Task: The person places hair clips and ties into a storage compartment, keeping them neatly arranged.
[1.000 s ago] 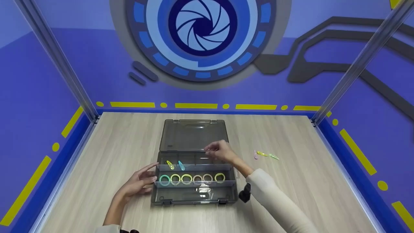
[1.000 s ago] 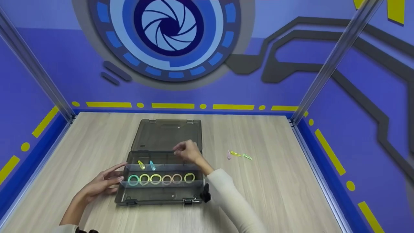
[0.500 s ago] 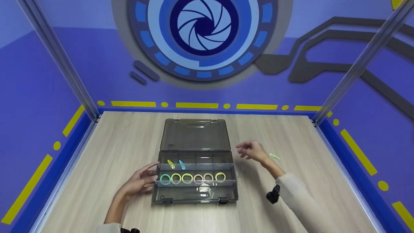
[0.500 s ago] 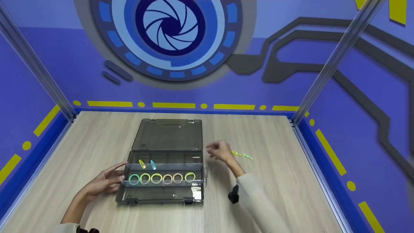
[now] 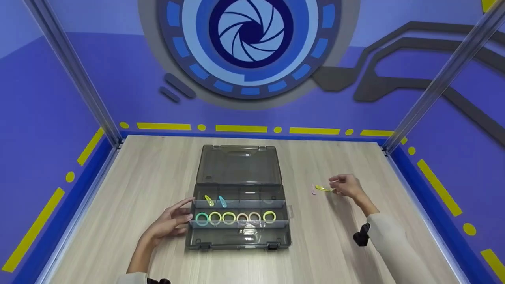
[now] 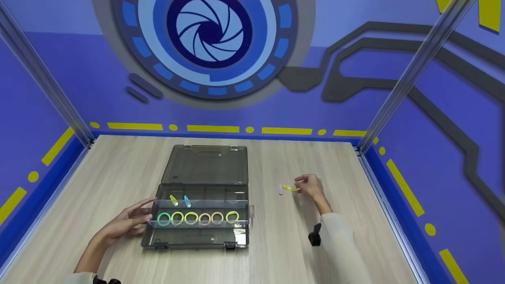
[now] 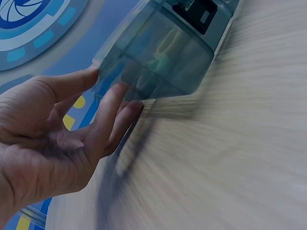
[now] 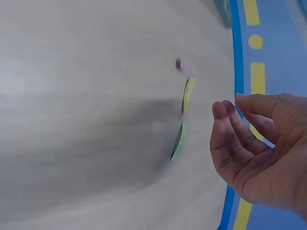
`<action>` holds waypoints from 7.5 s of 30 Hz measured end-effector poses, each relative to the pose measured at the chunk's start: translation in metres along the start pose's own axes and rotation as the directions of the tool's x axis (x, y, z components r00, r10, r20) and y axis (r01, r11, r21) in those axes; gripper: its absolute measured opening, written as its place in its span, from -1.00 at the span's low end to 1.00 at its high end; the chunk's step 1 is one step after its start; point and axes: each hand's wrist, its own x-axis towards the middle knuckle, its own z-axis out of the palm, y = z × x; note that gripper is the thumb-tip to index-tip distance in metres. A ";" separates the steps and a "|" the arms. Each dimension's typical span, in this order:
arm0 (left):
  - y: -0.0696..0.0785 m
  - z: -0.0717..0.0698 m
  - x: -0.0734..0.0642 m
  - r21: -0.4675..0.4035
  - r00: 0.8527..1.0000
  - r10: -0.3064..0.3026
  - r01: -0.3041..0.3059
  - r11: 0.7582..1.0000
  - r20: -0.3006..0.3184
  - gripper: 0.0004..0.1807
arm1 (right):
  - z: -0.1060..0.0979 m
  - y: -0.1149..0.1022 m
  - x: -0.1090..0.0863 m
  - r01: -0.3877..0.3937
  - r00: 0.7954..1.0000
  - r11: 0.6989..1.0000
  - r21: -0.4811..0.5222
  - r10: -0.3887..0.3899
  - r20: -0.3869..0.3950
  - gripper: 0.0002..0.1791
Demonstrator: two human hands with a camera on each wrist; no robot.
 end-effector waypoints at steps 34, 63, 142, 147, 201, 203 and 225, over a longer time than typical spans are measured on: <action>-0.002 0.001 0.001 -0.012 1.000 -0.001 0.001 1.000 -0.001 -0.27 | 0.010 0.067 0.005 0.005 0.993 0.956 -0.293 -0.040 -0.112 -0.67; -0.003 0.000 0.000 -0.008 0.999 0.039 -0.038 0.999 0.025 -0.28 | 0.006 0.060 -0.004 0.303 0.953 0.877 -0.374 -0.280 0.115 -0.74; 0.001 0.000 -0.001 0.033 0.999 0.034 -0.036 0.999 0.042 -0.27 | 0.088 -0.061 0.005 0.216 0.910 0.944 0.248 -0.287 0.299 -0.54; 0.001 0.000 -0.001 0.030 0.999 0.027 -0.028 0.999 0.037 -0.26 | 0.100 -0.072 0.008 0.224 0.907 0.941 0.253 -0.296 0.298 -0.55; 0.000 0.000 0.000 0.003 1.000 0.016 -0.016 1.000 0.021 -0.28 | 0.231 -0.142 0.025 0.342 0.883 0.939 0.038 -0.335 0.329 -0.77; 0.000 0.000 0.000 -0.001 0.999 0.028 -0.028 1.000 0.028 -0.27 | 0.233 -0.144 0.025 0.326 0.892 0.945 0.029 -0.317 0.323 -0.77; -0.001 0.001 0.001 -0.029 0.997 0.055 -0.053 0.998 0.061 -0.26 | 0.222 -0.139 0.021 0.322 0.897 0.946 0.039 -0.318 0.307 -0.76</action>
